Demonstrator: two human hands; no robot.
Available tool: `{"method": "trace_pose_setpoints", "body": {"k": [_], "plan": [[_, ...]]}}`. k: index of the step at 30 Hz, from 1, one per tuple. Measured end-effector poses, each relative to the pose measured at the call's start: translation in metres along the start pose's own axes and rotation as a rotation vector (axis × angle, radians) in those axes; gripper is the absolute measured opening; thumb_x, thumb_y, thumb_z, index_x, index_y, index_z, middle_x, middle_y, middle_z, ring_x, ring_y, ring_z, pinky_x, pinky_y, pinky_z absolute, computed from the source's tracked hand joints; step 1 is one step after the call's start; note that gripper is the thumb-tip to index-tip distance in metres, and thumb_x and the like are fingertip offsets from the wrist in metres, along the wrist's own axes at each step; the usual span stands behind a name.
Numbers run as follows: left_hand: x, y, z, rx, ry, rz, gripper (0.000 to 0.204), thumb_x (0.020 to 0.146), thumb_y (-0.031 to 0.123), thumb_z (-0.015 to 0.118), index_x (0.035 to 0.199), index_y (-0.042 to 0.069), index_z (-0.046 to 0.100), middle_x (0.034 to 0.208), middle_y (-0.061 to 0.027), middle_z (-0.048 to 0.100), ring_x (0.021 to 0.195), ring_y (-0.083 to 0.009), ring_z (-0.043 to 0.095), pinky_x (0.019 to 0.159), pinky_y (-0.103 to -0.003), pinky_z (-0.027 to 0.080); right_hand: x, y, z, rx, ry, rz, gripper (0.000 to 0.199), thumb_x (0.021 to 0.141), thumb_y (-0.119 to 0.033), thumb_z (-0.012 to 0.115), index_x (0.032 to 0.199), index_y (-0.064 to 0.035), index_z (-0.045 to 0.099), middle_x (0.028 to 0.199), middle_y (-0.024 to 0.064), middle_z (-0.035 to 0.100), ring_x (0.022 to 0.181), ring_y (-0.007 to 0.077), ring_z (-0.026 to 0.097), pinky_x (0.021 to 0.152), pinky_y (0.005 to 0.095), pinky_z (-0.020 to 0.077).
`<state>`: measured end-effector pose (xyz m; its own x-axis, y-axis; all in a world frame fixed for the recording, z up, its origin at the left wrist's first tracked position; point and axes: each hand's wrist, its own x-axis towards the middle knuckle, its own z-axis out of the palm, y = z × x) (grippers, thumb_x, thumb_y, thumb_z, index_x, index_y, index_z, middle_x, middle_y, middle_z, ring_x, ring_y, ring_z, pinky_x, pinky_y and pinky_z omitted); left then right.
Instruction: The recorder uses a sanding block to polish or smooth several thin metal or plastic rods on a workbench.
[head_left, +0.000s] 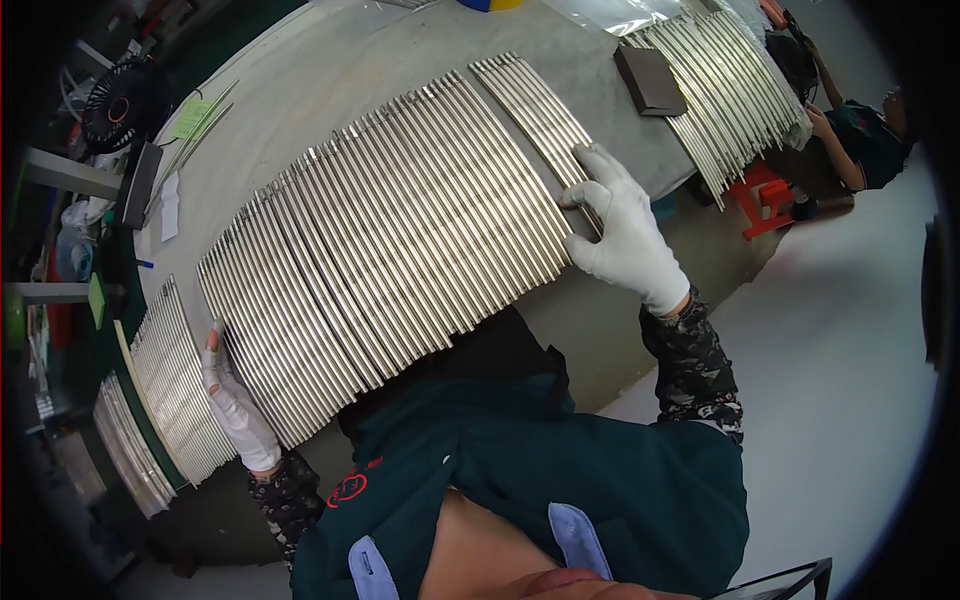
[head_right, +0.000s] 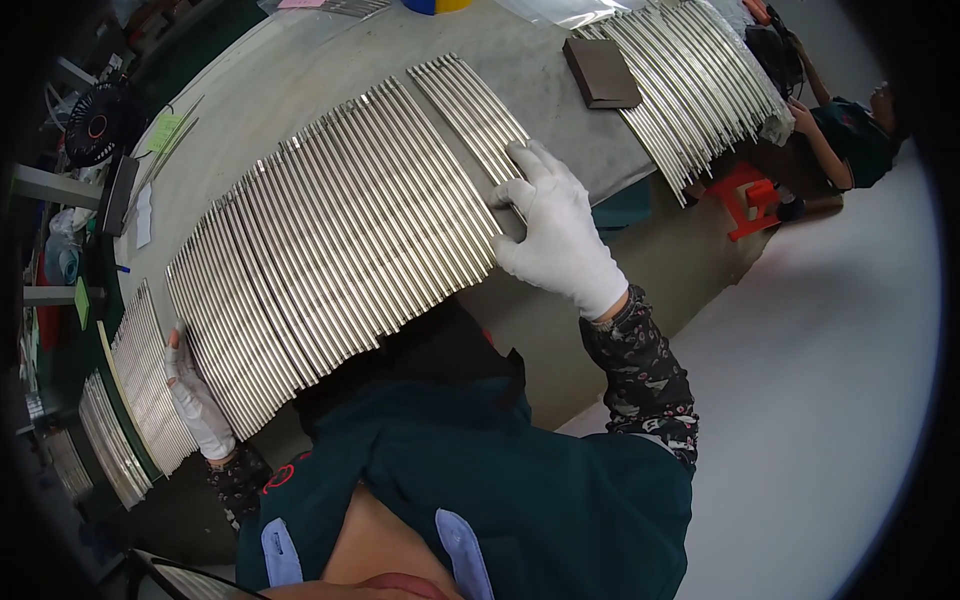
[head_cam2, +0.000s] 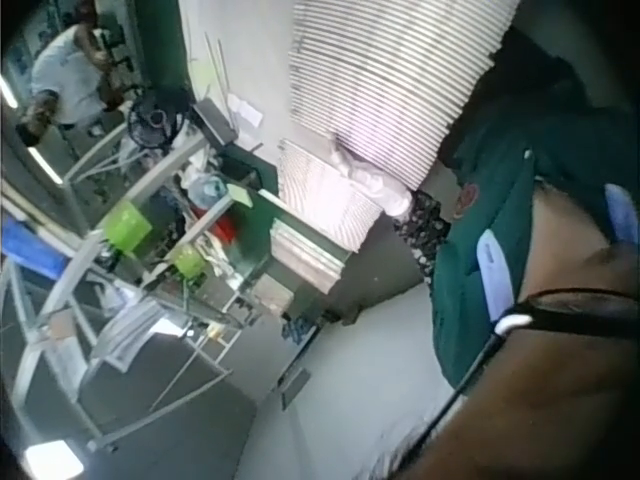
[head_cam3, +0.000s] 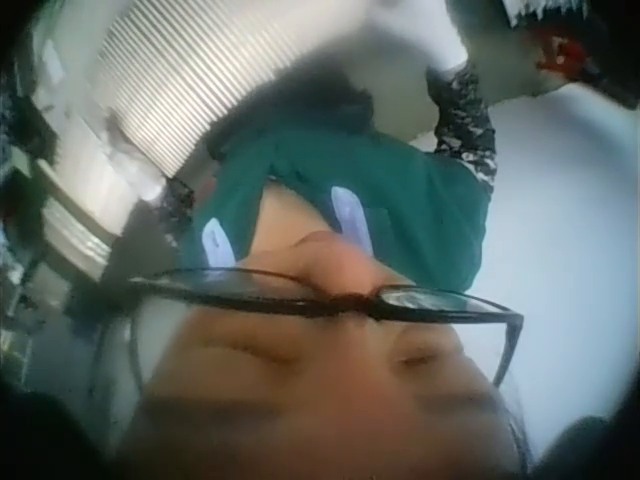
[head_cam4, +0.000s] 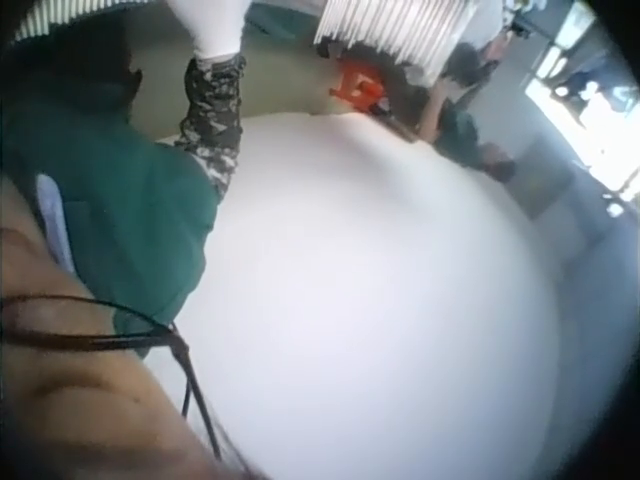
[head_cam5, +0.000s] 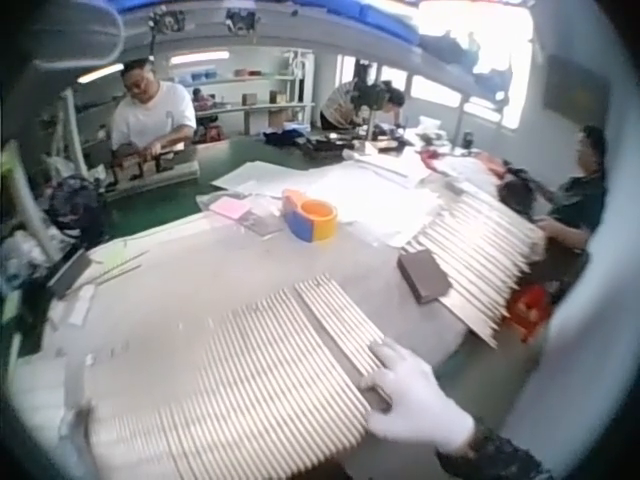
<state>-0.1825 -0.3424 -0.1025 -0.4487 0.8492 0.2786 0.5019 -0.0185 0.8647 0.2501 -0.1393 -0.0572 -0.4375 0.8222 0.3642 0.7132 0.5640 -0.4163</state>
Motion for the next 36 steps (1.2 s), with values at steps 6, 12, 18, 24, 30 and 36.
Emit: {"method": "trace_pose_setpoints", "body": {"k": [6, 12, 18, 24, 30, 36], "plan": [[0.001, -0.002, -0.002, -0.007, 0.016, -0.017, 0.079, 0.104, 0.064, 0.021, 0.151, 0.003, 0.038, 0.15, -0.0213, 0.045, 0.146, -0.0338, 0.036, 0.124, -0.049, 0.021, 0.005, -0.007, 0.004, -0.029, -0.01, -0.053, 0.024, 0.069, -0.012, 0.072, 0.092, -0.007, 0.071, 0.133, 0.024, 0.057, 0.13, 0.0455, 0.049, 0.109, 0.0555, 0.0378], [0.001, -0.002, -0.008, -0.001, 0.002, -0.014, 0.082, 0.102, 0.067, 0.022, 0.15, 0.003, 0.039, 0.15, -0.0219, 0.045, 0.146, -0.0341, 0.036, 0.124, -0.049, 0.021, -0.002, -0.024, 0.011, -0.153, -0.021, -0.061, 0.017, 0.072, -0.009, 0.069, 0.088, -0.0103, 0.071, 0.133, 0.0217, 0.058, 0.133, 0.0455, 0.045, 0.11, 0.0619, 0.0334], [0.002, -0.003, -0.011, -0.047, -0.004, -0.029, 0.079, 0.103, 0.066, 0.025, 0.15, 0.004, 0.04, 0.15, -0.0218, 0.045, 0.146, -0.0333, 0.036, 0.124, -0.048, 0.02, 0.001, -0.033, 0.013, -0.062, -0.118, -0.046, 0.025, 0.069, -0.01, 0.07, 0.094, -0.0074, 0.07, 0.132, 0.0223, 0.057, 0.133, 0.0454, 0.045, 0.112, 0.0639, 0.0311], [0.004, -0.005, -0.015, -0.03, 0.003, -0.014, 0.079, 0.103, 0.065, 0.025, 0.149, 0.003, 0.041, 0.15, -0.0206, 0.046, 0.145, -0.033, 0.038, 0.124, -0.047, 0.021, 0.002, -0.045, 0.019, -0.086, -0.038, -0.054, 0.023, 0.068, -0.006, 0.071, 0.091, -0.0098, 0.07, 0.131, 0.0199, 0.059, 0.134, 0.0467, 0.043, 0.112, 0.0664, 0.0295], [0.004, -0.007, -0.018, -0.014, -0.022, -0.01, 0.079, 0.103, 0.064, 0.023, 0.15, 0.002, 0.04, 0.15, -0.0208, 0.046, 0.145, -0.0326, 0.038, 0.123, -0.047, 0.022, -0.002, -0.056, 0.02, -0.064, -0.088, -0.175, 0.034, 0.069, -0.006, 0.071, 0.102, -0.0048, 0.063, 0.131, 0.0214, 0.056, 0.134, 0.0472, 0.043, 0.113, 0.0683, 0.0273], [0.002, -0.007, -0.023, -0.042, -0.021, 0.006, 0.078, 0.104, 0.063, 0.023, 0.151, 0.002, 0.038, 0.15, -0.0208, 0.046, 0.145, -0.0322, 0.038, 0.123, -0.047, 0.021, -0.001, -0.07, 0.028, -0.052, -0.068, -0.113, 0.037, 0.067, 0.003, 0.064, 0.103, -0.0067, 0.062, 0.13, 0.0199, 0.056, 0.135, 0.0474, 0.041, 0.111, 0.0664, 0.0311]]}}
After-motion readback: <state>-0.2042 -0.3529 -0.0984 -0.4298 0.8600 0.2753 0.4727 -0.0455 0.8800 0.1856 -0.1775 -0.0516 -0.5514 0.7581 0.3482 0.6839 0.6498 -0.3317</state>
